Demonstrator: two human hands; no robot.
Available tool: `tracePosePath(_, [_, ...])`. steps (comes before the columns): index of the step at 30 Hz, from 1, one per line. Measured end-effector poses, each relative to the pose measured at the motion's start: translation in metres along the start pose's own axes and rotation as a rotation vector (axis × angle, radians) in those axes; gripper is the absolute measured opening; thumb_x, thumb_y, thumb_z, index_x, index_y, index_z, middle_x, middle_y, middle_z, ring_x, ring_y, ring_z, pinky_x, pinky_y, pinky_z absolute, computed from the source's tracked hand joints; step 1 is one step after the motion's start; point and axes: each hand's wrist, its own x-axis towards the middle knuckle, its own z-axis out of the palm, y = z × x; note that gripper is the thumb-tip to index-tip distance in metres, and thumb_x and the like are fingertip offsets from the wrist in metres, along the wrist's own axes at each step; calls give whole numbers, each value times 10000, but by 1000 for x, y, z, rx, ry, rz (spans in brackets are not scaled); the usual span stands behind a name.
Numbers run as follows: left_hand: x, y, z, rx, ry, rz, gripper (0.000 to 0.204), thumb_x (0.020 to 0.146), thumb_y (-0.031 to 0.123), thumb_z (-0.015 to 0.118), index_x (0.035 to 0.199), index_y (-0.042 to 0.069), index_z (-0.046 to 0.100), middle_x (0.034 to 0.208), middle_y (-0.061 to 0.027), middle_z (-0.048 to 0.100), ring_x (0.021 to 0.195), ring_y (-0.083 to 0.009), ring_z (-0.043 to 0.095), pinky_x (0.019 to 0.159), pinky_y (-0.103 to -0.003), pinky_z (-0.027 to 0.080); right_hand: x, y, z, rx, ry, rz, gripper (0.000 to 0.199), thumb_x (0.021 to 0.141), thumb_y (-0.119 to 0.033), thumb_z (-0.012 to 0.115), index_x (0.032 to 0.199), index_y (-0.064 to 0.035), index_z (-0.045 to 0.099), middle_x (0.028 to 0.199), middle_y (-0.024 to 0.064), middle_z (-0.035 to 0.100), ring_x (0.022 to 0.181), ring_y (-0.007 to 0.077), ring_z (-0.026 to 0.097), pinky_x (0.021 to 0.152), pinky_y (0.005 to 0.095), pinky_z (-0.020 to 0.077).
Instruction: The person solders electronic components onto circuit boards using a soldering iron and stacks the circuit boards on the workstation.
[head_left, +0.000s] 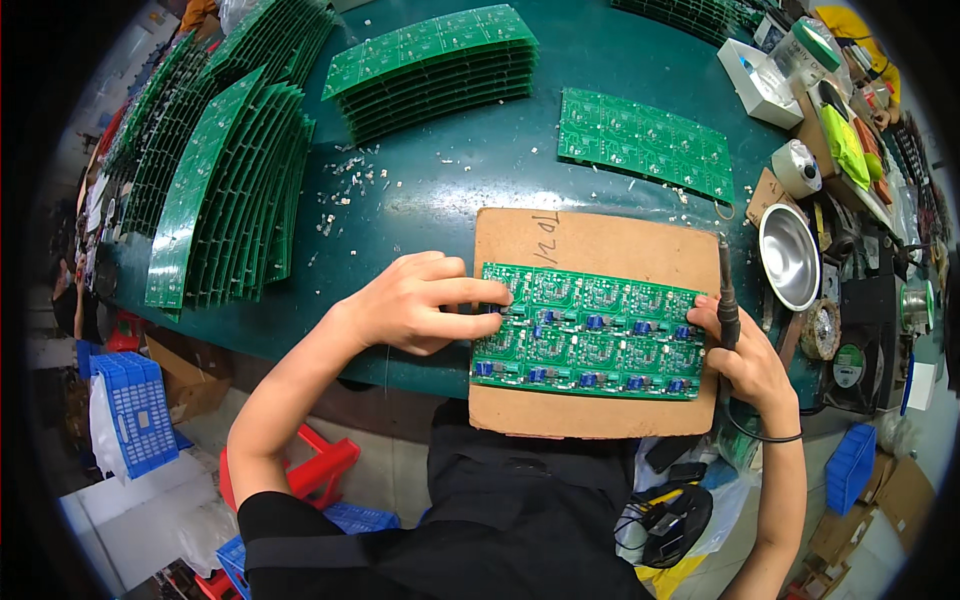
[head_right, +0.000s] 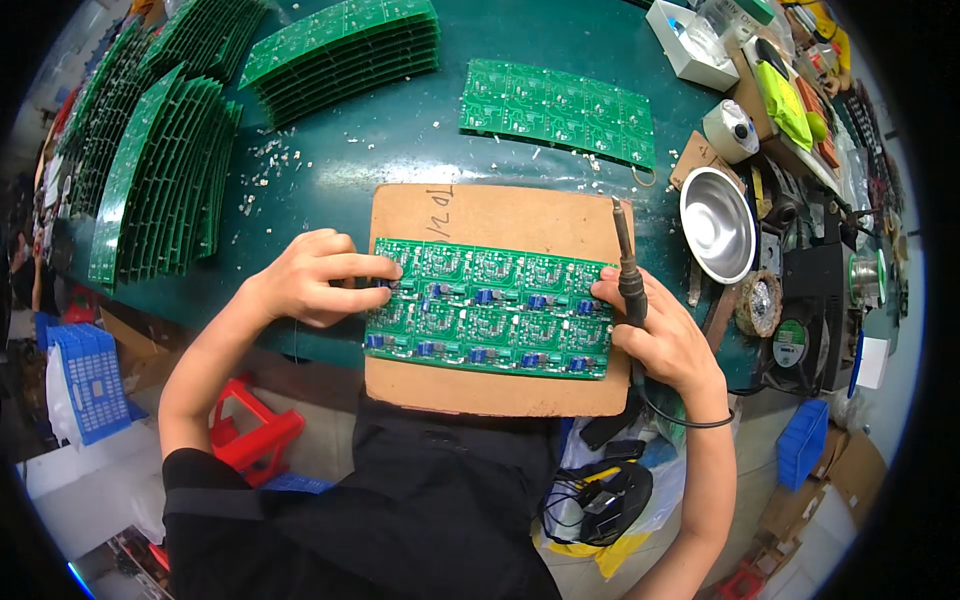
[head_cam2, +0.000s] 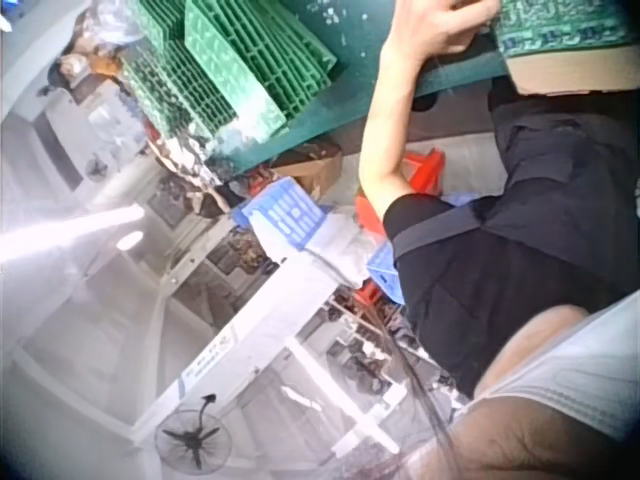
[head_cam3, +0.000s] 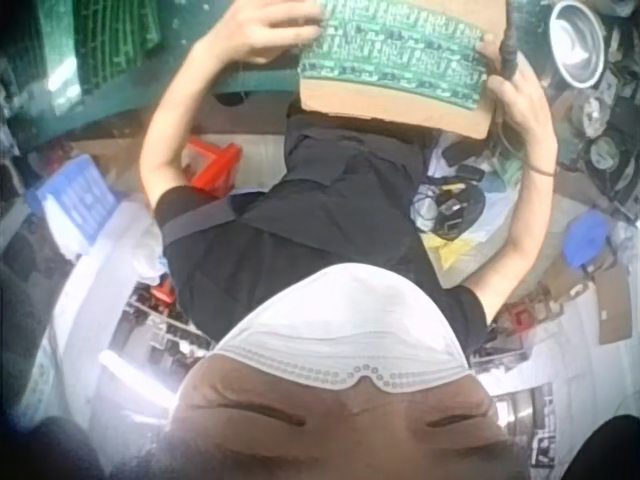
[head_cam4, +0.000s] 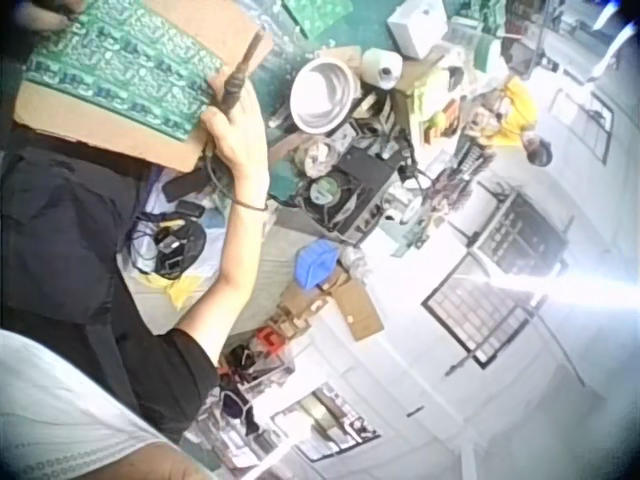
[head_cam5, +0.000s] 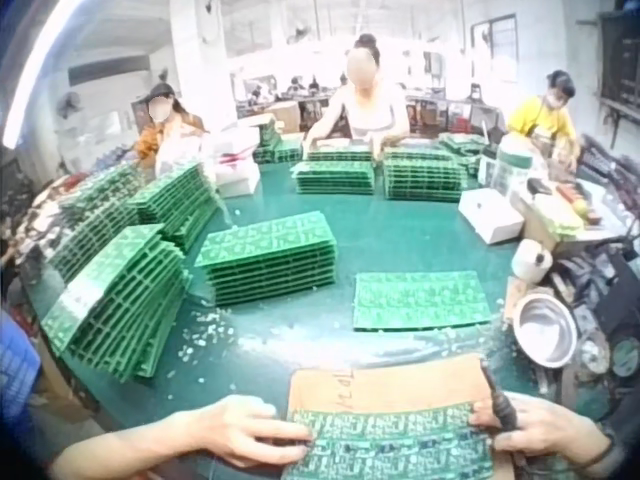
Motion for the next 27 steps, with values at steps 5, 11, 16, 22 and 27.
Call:
tracePosePath(5, [-2,6,-5,5,79,-50,273,651,61,656,914,137,649,1087,-21,659,598,-169,484,546,-300,391,7,-8,-4,-43,-27,37,206,746,-126,611,814,-72,424,1228,185,606,1159,408,564,997,517,444])
tracePosePath(11, [-5,17,-34,-750,381,-680,199,732,-2,574,920,25,632,889,-48,555,744,-141,522,641,-278,422,18,-78,7,260,430,446,127,922,-148,550,1019,-70,529,1020,194,670,1076,361,583,919,458,456])
tracePosePath(16, [11,25,-26,-606,294,-914,92,930,72,566,978,25,630,900,-36,500,760,-109,483,649,-240,412,67,-141,30,376,576,524,364,912,-185,585,1220,8,584,925,173,572,862,283,606,740,373,513])
tracePosePath(22, [12,14,-9,-433,335,-739,74,853,3,618,921,25,597,883,-58,521,707,-130,472,604,-243,404,102,-150,65,590,617,525,306,872,-82,601,1126,88,615,824,188,658,732,258,659,676,334,547])
tracePosePath(27, [9,10,-3,-408,275,-658,115,798,-11,655,871,27,575,955,-121,659,868,-236,633,771,-330,477,111,-149,69,603,535,573,308,843,-28,609,1126,94,611,791,159,660,769,279,673,705,356,555])
